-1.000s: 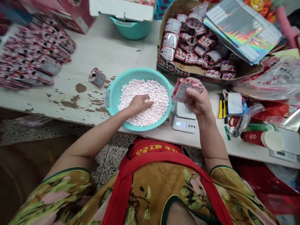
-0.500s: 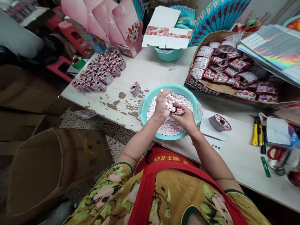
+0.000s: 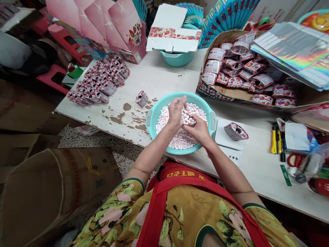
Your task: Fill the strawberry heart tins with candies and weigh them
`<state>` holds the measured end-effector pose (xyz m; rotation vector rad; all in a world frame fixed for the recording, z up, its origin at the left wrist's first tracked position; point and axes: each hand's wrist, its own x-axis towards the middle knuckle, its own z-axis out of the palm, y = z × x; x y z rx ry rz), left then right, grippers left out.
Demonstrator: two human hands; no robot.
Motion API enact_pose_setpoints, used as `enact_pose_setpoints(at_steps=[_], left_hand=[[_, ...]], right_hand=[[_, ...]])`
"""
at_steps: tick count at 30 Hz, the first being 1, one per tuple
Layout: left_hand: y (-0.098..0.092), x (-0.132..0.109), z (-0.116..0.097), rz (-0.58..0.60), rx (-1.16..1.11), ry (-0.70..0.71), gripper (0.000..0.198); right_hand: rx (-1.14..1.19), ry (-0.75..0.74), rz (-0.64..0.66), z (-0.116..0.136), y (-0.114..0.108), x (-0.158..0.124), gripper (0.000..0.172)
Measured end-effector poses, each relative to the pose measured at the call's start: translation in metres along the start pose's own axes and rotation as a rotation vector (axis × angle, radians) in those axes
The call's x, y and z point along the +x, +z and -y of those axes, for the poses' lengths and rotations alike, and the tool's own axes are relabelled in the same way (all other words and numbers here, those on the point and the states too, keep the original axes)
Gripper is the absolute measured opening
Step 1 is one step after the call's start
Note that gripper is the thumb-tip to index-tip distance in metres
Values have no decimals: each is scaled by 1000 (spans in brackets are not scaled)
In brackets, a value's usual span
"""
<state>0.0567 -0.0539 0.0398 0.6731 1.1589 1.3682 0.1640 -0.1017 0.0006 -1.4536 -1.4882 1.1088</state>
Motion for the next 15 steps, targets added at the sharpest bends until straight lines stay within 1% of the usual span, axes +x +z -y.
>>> enact_pose_setpoints(at_steps=[3,7,10,13,15], left_hand=[[5,1,-2,9,55,-15,49],[5,3,-1,47,54,-7,45],[5,3,2,76,53,11,38],[8,0,2,71,67,21,33],[11,-1,1,67,71,21,33]], right_hand=[[-15,4,-16,0,-3,0,35],[-15,15,-22,1,-7,0,28],[-6,36,-11,2,-8,-1,31],[-1,17,-19,2,-9,-1,39],[-4,6,-32,3,-11,-1,41]])
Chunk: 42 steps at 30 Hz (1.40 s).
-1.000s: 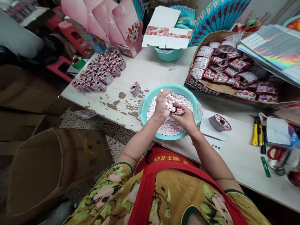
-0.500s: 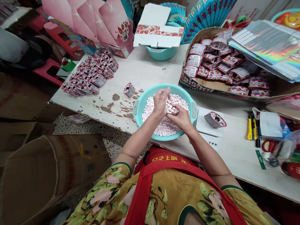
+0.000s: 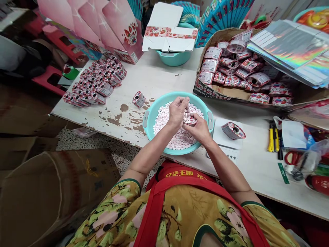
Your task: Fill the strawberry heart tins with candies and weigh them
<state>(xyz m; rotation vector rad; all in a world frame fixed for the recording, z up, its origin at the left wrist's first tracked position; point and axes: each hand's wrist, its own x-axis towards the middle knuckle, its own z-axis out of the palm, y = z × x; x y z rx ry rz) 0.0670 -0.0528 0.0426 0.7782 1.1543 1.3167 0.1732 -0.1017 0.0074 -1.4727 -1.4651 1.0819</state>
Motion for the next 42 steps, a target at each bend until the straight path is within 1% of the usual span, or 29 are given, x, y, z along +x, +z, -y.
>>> enact_pose_setpoints(at_steps=[6,10,16,20,24,27,28,30,32,33,34,35,37,39,40,42], left_hand=[[7,0,1,-24,-33,13,38],[14,-3,2,70,-15,-40,39],[18,-3,-7,98,-34,-40,39],[18,-5,-8,71,-111,25,39],[19,-8,-12,82,-106,-31,32],[10,-2,-23,90,-164,-56,27],[4,2,-26,72,-200,-50,26],[-11,12,-27,-21,-265,-80,25],[-28,20,-18,-126,-282,-193,25],[-36,23,-11,-149,-263,-276,26],[-43,24,-4,-139,-228,-366,27],[-50,24,4,-102,-187,-446,28],[-58,22,14,-1,-117,-537,23],[-59,17,15,108,-55,-544,18],[-56,15,13,163,-24,-526,19],[-43,11,8,303,45,-502,25]], right_hand=[[-23,-25,-20,0,-8,4,39],[-51,-9,-2,-3,-11,5,34],[124,-44,-21,-4,-11,2,40],[189,-66,-40,-8,-9,1,44],[251,-47,-32,-12,-7,-1,45],[337,-5,-14,-12,-11,-6,50],[364,2,-11,-11,-14,-8,52],[396,-8,-29,-8,-21,-14,54],[404,-35,-57,-6,-29,-19,54],[406,-49,-66,-5,-33,-22,53],[410,-61,-70,-4,-36,-24,52],[415,-70,-69,-4,-40,-26,51],[419,-87,-70,-6,-46,-33,49],[423,-96,-91,-10,-54,-45,48],[426,-93,-109,-13,-58,-53,48],[426,-68,-139,-22,-68,-74,47]])
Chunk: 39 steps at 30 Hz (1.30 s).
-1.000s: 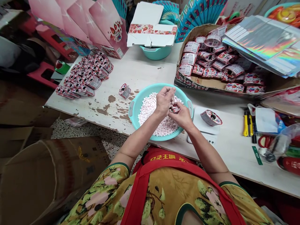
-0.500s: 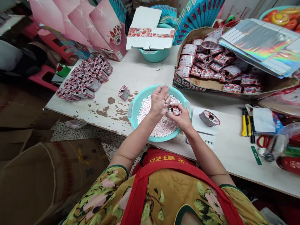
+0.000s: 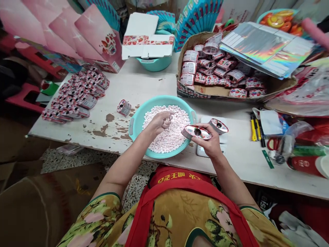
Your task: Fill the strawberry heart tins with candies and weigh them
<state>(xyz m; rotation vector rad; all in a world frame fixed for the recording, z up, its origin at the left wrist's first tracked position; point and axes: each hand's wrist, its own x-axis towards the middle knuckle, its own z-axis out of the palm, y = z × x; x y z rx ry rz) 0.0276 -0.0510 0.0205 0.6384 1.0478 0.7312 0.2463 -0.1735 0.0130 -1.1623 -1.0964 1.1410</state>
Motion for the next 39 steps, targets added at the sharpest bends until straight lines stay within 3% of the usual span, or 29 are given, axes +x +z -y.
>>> enact_pose_setpoints(at_steps=[4,6,9,12,15,18,21,24,27,30,34,39], left_hand=[[54,12,1,253,221,12,29],[89,27,11,357,395,57,30],[137,49,29,478,811,259,19],[169,61,38,516,1358,395,6],[185,63,40,494,1675,377,20],[189,63,38,531,1601,383,21],[183,64,33,527,1184,352,13],[168,65,20,408,920,293,20],[146,62,4,254,654,110,29],[129,55,-4,197,348,-48,34],[123,40,1,228,287,-96,22],[130,33,24,310,499,-18,17]], right_hand=[[-49,68,-138,-9,-39,-43,47],[-74,86,-295,-16,-62,-61,47],[-70,98,-568,-27,-93,-83,50],[-7,100,-766,-37,-117,-98,54],[16,84,-859,-41,-133,-104,55],[-5,49,-910,-42,-144,-102,54],[3,35,-936,-42,-151,-96,55],[4,26,-954,-44,-156,-91,56],[-3,22,-963,-47,-158,-88,57],[24,10,-970,-51,-155,-86,58],[56,33,-969,-53,-149,-85,59],[49,59,-974,-51,-145,-89,59]])
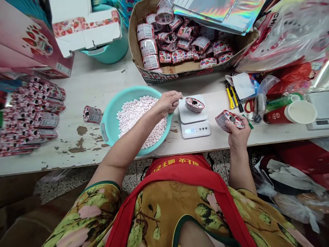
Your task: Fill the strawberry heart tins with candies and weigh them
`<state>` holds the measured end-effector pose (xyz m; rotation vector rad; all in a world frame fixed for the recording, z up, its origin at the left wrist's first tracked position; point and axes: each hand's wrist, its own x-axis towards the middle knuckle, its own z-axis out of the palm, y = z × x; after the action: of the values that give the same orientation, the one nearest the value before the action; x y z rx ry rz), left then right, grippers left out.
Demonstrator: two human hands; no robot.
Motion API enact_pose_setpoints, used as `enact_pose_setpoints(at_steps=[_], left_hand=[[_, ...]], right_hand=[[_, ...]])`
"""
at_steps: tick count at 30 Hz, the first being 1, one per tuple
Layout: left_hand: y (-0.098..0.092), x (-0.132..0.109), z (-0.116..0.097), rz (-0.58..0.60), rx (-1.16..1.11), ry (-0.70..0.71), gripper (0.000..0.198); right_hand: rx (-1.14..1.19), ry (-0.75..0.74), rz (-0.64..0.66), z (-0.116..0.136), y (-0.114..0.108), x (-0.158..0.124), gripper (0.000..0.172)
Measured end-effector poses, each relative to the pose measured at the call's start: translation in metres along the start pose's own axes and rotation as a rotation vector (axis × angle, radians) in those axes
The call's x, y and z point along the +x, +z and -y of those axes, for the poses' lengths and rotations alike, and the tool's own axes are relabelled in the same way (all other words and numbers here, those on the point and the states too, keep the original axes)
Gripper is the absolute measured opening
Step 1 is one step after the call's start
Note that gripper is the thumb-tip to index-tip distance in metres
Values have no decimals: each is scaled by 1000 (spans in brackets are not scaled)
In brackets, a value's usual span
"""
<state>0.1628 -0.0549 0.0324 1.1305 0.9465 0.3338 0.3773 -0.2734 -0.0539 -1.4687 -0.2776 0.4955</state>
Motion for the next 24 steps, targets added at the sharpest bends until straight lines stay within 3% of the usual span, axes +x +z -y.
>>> enact_pose_setpoints(at_steps=[6,9,13,16,21,24], left_hand=[[25,20,13,-53,732,324,14],[43,27,13,-27,1056,344,18],[64,33,14,60,1260,348,25],[66,36,14,77,1176,348,19],[38,36,5,60,356,217,15],[21,34,1,43,218,183,19]], right_hand=[[-12,26,17,-2,-2,-5,57],[-12,50,28,-4,-2,-6,59],[-41,52,45,-4,-3,-5,60],[-42,49,48,-4,-4,-4,59],[-45,49,50,-6,-4,-4,59],[-54,69,65,-7,-3,-4,60]])
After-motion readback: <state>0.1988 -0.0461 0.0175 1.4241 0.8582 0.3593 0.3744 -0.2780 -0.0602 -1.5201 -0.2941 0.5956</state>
